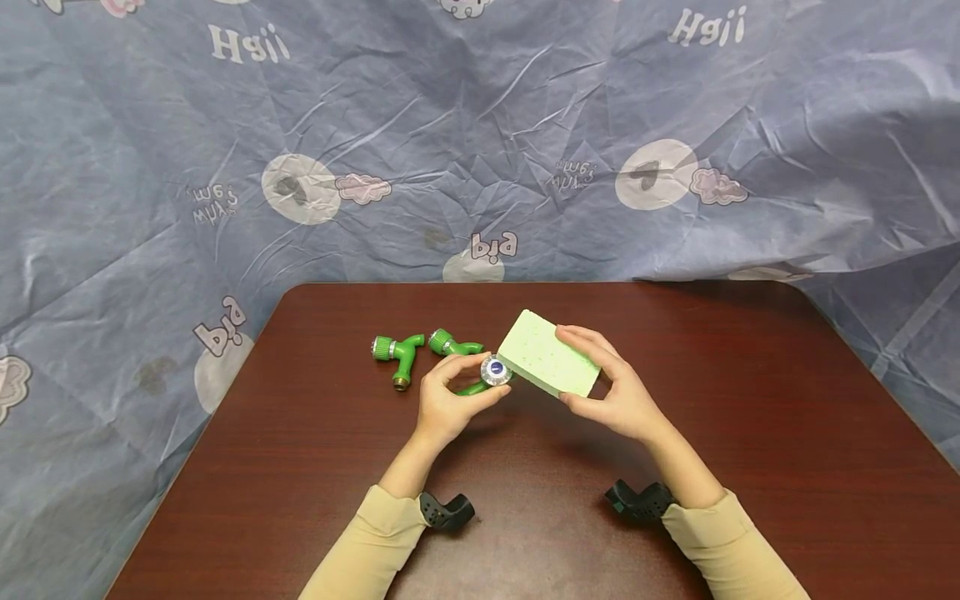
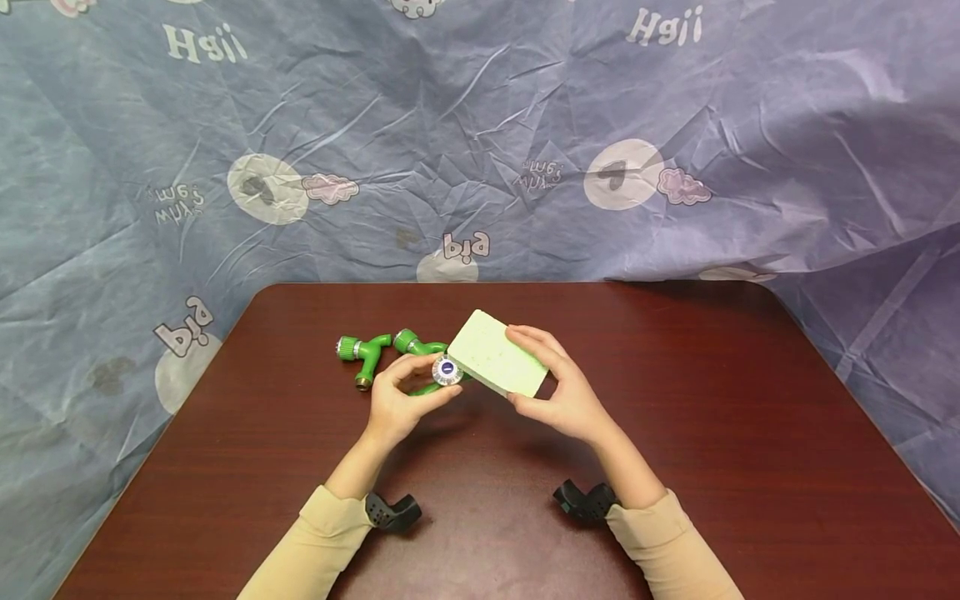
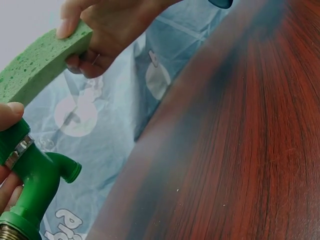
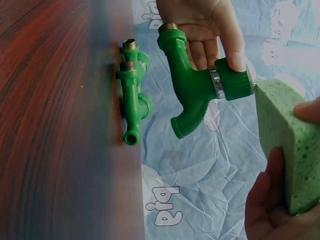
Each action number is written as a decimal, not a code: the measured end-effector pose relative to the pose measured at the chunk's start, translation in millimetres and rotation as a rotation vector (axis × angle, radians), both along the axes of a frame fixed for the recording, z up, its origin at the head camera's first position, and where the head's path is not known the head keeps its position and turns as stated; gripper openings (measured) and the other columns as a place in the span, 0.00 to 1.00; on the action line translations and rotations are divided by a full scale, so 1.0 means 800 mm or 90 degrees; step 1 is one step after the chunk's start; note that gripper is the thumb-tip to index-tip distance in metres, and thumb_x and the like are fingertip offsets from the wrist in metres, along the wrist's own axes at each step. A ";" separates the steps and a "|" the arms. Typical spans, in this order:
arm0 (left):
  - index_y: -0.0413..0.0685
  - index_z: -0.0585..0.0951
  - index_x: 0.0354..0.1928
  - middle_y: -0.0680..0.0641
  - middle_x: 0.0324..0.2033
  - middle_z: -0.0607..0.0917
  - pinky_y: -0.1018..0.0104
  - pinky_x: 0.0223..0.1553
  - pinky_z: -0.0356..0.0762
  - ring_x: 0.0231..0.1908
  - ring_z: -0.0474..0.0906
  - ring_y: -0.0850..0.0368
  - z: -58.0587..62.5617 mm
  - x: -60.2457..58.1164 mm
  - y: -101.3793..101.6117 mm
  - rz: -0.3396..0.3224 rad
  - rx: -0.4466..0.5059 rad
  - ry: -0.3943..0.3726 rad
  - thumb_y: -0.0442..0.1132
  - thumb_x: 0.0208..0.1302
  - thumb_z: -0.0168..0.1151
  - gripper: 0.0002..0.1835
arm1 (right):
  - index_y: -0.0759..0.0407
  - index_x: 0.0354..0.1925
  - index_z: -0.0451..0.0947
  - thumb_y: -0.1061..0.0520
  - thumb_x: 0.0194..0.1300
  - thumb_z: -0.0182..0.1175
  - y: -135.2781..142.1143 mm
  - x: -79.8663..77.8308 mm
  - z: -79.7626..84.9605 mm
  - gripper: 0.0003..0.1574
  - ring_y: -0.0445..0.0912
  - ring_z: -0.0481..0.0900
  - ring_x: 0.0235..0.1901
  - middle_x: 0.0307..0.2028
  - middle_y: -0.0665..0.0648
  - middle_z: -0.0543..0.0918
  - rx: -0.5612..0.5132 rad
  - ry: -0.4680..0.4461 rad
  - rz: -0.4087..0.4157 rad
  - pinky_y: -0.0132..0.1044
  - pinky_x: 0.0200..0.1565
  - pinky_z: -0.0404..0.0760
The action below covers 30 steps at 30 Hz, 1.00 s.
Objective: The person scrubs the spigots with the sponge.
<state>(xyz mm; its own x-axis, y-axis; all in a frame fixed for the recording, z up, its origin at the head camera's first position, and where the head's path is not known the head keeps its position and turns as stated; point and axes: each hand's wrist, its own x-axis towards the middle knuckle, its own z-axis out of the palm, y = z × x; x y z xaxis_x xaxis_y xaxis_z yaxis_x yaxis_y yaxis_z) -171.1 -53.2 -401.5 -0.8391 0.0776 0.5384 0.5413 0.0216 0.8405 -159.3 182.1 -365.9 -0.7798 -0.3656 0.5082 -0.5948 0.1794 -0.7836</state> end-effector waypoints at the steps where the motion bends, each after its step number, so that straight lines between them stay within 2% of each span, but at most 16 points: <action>1: 0.28 0.81 0.44 0.35 0.37 0.82 0.47 0.38 0.80 0.37 0.82 0.51 0.000 0.000 0.000 0.000 0.004 0.000 0.23 0.40 0.74 0.24 | 0.76 0.62 0.62 0.80 0.44 0.63 0.000 0.000 0.000 0.44 0.44 0.68 0.50 0.62 0.70 0.61 0.004 0.000 -0.004 0.26 0.40 0.75; 7: 0.27 0.80 0.44 0.33 0.38 0.82 0.46 0.39 0.80 0.38 0.81 0.62 0.001 -0.001 0.000 -0.003 0.031 -0.006 0.22 0.41 0.73 0.23 | 0.73 0.62 0.64 0.78 0.45 0.64 0.000 -0.001 -0.002 0.44 0.44 0.68 0.48 0.62 0.68 0.63 0.025 0.001 -0.051 0.25 0.38 0.73; 14: 0.24 0.79 0.43 0.30 0.41 0.81 0.51 0.40 0.81 0.38 0.82 0.47 0.002 -0.002 0.001 -0.004 0.066 -0.019 0.19 0.40 0.72 0.23 | 0.73 0.62 0.64 0.76 0.45 0.65 -0.004 -0.002 -0.006 0.44 0.50 0.66 0.52 0.62 0.68 0.63 0.053 0.004 -0.043 0.27 0.43 0.70; 18: 0.24 0.79 0.43 0.30 0.41 0.81 0.46 0.40 0.79 0.38 0.82 0.52 0.003 -0.003 0.002 0.004 0.082 -0.040 0.18 0.40 0.71 0.22 | 0.73 0.61 0.65 0.77 0.44 0.65 -0.004 -0.002 -0.006 0.43 0.53 0.65 0.52 0.61 0.69 0.64 0.066 0.012 -0.062 0.27 0.42 0.69; 23: 0.26 0.79 0.43 0.31 0.40 0.82 0.40 0.40 0.76 0.37 0.81 0.59 0.003 -0.003 0.001 0.007 0.081 -0.065 0.20 0.40 0.72 0.22 | 0.73 0.61 0.65 0.77 0.44 0.65 -0.003 -0.002 -0.005 0.43 0.51 0.66 0.51 0.61 0.69 0.64 0.062 0.002 -0.063 0.27 0.42 0.69; 26: 0.25 0.79 0.43 0.31 0.39 0.82 0.41 0.40 0.77 0.36 0.81 0.58 0.003 -0.003 0.000 0.004 0.079 -0.075 0.20 0.41 0.72 0.22 | 0.73 0.61 0.65 0.76 0.44 0.65 -0.003 -0.002 -0.004 0.43 0.51 0.66 0.52 0.61 0.69 0.64 0.066 0.004 -0.069 0.27 0.42 0.69; 30: 0.26 0.78 0.43 0.31 0.38 0.82 0.43 0.41 0.78 0.36 0.81 0.50 0.003 -0.002 -0.001 0.005 0.073 -0.101 0.21 0.43 0.71 0.22 | 0.71 0.62 0.66 0.76 0.45 0.65 -0.001 -0.002 -0.003 0.43 0.50 0.66 0.52 0.61 0.67 0.65 0.066 -0.005 -0.104 0.26 0.43 0.68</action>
